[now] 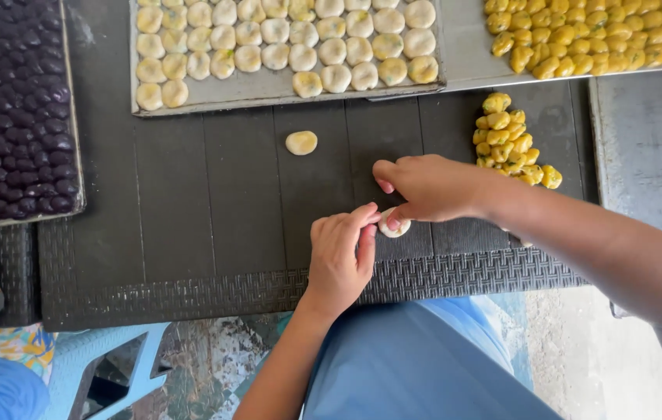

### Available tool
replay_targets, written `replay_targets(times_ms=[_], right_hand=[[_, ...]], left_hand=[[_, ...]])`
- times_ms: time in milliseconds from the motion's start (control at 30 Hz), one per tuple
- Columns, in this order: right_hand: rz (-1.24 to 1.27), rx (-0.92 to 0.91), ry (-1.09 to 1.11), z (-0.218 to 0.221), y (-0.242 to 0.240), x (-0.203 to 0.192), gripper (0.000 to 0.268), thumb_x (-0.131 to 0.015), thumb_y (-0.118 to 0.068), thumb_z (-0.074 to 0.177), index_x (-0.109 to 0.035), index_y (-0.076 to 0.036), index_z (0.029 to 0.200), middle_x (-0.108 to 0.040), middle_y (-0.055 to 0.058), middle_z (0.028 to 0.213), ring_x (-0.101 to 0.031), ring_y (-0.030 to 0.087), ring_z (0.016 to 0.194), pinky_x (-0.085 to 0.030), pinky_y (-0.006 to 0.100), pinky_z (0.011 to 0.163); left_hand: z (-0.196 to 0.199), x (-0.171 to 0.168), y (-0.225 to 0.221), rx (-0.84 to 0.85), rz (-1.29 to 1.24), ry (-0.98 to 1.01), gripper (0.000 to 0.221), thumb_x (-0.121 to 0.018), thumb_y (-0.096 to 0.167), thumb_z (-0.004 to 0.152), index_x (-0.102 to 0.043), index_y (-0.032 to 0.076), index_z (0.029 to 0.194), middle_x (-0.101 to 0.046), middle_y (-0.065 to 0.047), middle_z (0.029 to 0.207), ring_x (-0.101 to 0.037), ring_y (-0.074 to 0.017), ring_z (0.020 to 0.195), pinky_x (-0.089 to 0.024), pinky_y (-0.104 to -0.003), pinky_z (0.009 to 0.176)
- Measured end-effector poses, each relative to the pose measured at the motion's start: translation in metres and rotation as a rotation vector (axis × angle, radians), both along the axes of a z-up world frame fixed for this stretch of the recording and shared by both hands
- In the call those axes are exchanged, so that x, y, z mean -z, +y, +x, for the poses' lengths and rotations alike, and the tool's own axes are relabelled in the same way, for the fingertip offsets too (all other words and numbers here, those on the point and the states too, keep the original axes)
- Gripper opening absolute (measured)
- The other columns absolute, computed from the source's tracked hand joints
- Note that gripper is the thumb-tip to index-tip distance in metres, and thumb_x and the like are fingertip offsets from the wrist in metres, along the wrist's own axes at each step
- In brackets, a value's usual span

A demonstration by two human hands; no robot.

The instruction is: Filling and folding small dough pieces with pineapple jam and arranging them on baking trays.

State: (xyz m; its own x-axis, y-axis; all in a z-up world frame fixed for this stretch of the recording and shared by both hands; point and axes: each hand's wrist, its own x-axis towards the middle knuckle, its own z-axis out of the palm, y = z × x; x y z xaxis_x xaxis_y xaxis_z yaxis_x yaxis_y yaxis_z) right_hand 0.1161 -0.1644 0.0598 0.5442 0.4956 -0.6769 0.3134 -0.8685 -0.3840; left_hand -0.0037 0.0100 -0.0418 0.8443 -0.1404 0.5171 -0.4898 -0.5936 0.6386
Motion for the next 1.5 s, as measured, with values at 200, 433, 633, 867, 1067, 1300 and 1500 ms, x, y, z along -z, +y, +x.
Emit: replay_targets(times_ms=[200,433,633,867,1067,1300,1500], right_hand=[[-0.018,0.153,-0.076,-0.02,0.0,0.004,0.054,-0.078,-0.036,0.091,-0.054,-0.015,0.134,-0.061,0.017,0.12,-0.07,0.052,0.111,-0.06,0.063,0.093],[0.406,0.666,-0.526,-0.075,-0.12,-0.002,0.032,-0.065,-0.012,0.102,-0.071,-0.015,0.133,-0.078,0.013,0.105,-0.075,0.036,0.101,-0.06,0.049,0.084],[0.255,0.544,-0.713,-0.159,-0.18,0.02,0.018,-0.071,-0.002,0.098,-0.078,-0.008,0.113,-0.082,0.004,0.098,-0.078,0.013,0.08,-0.067,0.028,0.076],[0.325,0.566,-1.023,-0.166,-0.169,0.05,0.015,-0.071,0.001,0.1,-0.067,0.0,0.115,-0.071,0.011,0.101,-0.068,0.018,0.08,-0.058,0.032,0.071],[0.7,0.639,-0.834,-0.127,-0.087,0.02,0.022,-0.079,0.0,0.089,-0.08,-0.007,0.11,-0.073,0.014,0.115,-0.073,0.031,0.103,-0.06,0.041,0.092],[0.644,0.302,-1.177,-0.105,-0.022,0.104,0.022,-0.078,-0.018,0.092,-0.08,-0.014,0.113,-0.073,0.006,0.103,-0.069,0.03,0.092,-0.053,0.039,0.074],[0.262,0.178,-1.181,-0.148,-0.036,0.074,0.056,-0.063,-0.059,0.096,-0.068,-0.027,0.142,-0.056,0.005,0.16,-0.045,0.043,0.149,-0.035,0.06,0.116]], left_hand=[[0.008,0.0,-0.003,-0.062,0.087,-0.035,0.024,-0.06,0.01,0.105,-0.072,0.014,0.124,-0.074,0.001,0.097,-0.068,-0.0199,0.092,-0.048,-0.037,0.087],[0.013,-0.029,-0.014,0.046,0.38,0.105,0.017,-0.071,0.024,0.095,-0.073,0.014,0.108,-0.065,-0.008,0.096,-0.065,-0.0279,0.086,-0.05,-0.042,0.075],[0.03,-0.091,0.018,0.291,0.187,0.27,0.015,-0.065,0.003,0.088,-0.062,0.006,0.102,-0.065,-0.011,0.085,-0.061,-0.0344,0.077,-0.047,-0.048,0.068],[0.045,-0.083,0.075,-0.177,0.207,-0.131,0.024,-0.076,0.001,0.106,-0.071,-0.003,0.129,-0.052,-0.026,0.139,-0.059,-0.0422,0.121,-0.052,-0.055,0.107],[0.02,-0.037,0.02,-0.039,0.003,-0.027,0.017,-0.07,0.002,0.098,-0.077,0.011,0.111,-0.073,-0.01,0.119,-0.069,-0.03,0.109,-0.053,-0.043,0.1],[0.008,-0.013,-0.002,0.15,0.184,-0.086,0.04,-0.059,0.026,0.109,-0.064,0.006,0.143,-0.071,-0.013,0.136,-0.066,-0.0317,0.125,-0.049,-0.047,0.106],[-0.008,-0.005,0.008,0.212,0.46,-0.008,0.071,-0.051,0.062,0.104,-0.054,0.012,0.156,-0.051,-0.012,0.162,-0.046,-0.0359,0.149,-0.031,-0.059,0.124]])
